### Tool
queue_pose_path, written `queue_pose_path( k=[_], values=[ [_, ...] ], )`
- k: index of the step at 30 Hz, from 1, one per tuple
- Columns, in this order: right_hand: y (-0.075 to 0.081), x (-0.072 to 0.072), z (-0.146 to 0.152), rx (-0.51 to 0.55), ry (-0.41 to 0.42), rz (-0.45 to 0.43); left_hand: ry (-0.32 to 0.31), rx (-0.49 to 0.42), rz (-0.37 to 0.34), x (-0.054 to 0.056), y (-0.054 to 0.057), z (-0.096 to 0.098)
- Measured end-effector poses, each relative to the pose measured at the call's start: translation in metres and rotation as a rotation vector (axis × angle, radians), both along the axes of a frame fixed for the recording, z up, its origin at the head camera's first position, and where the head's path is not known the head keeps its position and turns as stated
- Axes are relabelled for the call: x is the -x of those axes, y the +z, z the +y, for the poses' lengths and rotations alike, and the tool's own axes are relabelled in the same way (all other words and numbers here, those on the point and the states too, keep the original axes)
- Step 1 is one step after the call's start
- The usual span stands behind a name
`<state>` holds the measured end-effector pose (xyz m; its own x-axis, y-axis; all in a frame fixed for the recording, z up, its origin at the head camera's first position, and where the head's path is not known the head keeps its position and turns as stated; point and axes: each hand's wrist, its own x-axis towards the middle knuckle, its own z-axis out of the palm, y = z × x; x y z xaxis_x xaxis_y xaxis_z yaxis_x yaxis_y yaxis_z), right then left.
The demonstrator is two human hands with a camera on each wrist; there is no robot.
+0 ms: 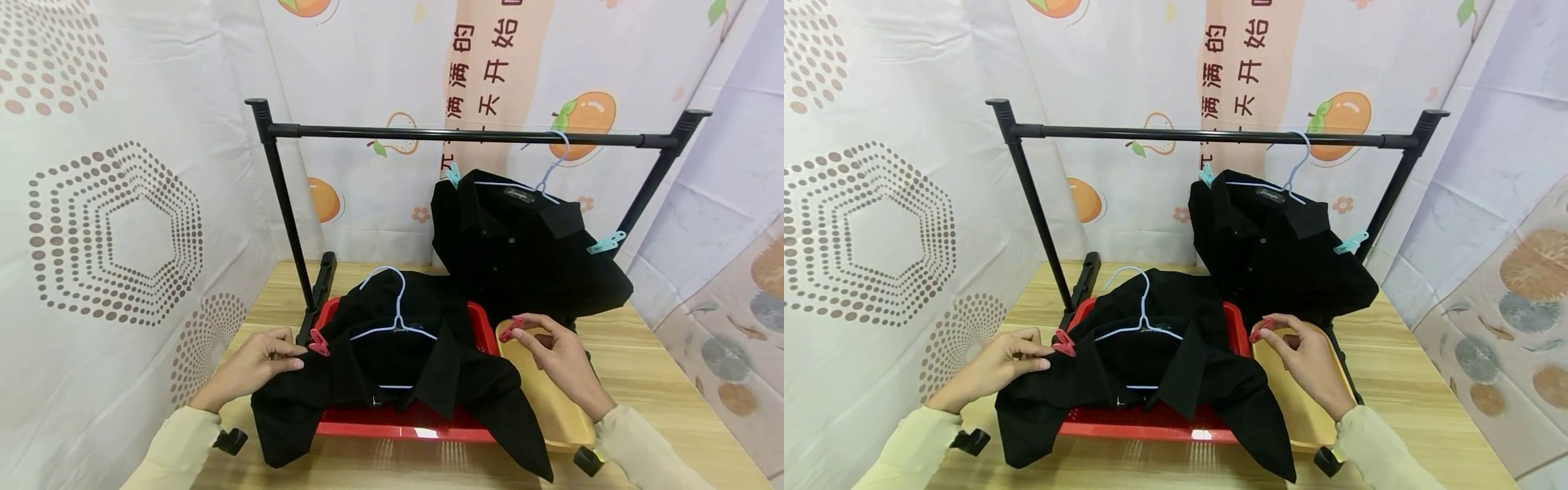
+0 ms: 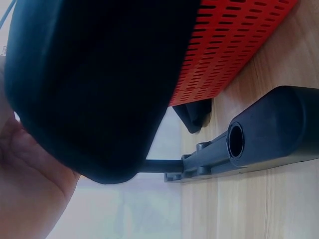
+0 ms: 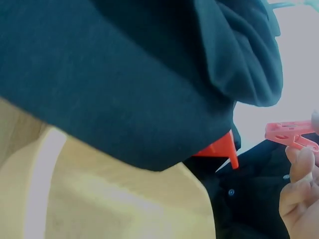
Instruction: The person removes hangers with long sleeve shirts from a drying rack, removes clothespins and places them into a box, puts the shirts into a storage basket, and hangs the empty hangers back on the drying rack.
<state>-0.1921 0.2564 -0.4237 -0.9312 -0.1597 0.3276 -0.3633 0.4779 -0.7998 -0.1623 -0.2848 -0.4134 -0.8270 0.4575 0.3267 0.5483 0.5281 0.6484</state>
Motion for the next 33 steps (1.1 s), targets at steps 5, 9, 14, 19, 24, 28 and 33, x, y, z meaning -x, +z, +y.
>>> queue_pose_path(
  k=[5,9,14,19,24,28,33],
  values=[
    [-0.005,0.002,0.006,0.002,-0.012,-0.006,-0.001,-0.001,0.007,0.0,-0.001,0.0],
    [-0.008,0.004,0.011,-0.001,-0.025,0.008,-0.001,-0.003,0.012,0.0,-0.001,0.0],
    [-0.012,0.006,0.017,-0.025,-0.042,0.031,0.001,-0.005,0.02,0.0,-0.001,-0.001],
    [-0.017,0.008,0.023,-0.04,-0.06,0.024,0.003,-0.001,0.024,-0.001,-0.001,0.0],
    [-0.023,0.01,0.032,-0.061,-0.089,-0.007,0.001,-0.005,0.03,-0.001,-0.002,0.0],
    [-0.027,0.011,0.04,-0.085,-0.115,-0.01,0.001,-0.005,0.034,0.0,-0.001,0.001],
    [-0.033,0.014,0.048,-0.136,-0.166,0.035,0.001,-0.002,0.029,-0.001,-0.001,0.001]
  ],
)
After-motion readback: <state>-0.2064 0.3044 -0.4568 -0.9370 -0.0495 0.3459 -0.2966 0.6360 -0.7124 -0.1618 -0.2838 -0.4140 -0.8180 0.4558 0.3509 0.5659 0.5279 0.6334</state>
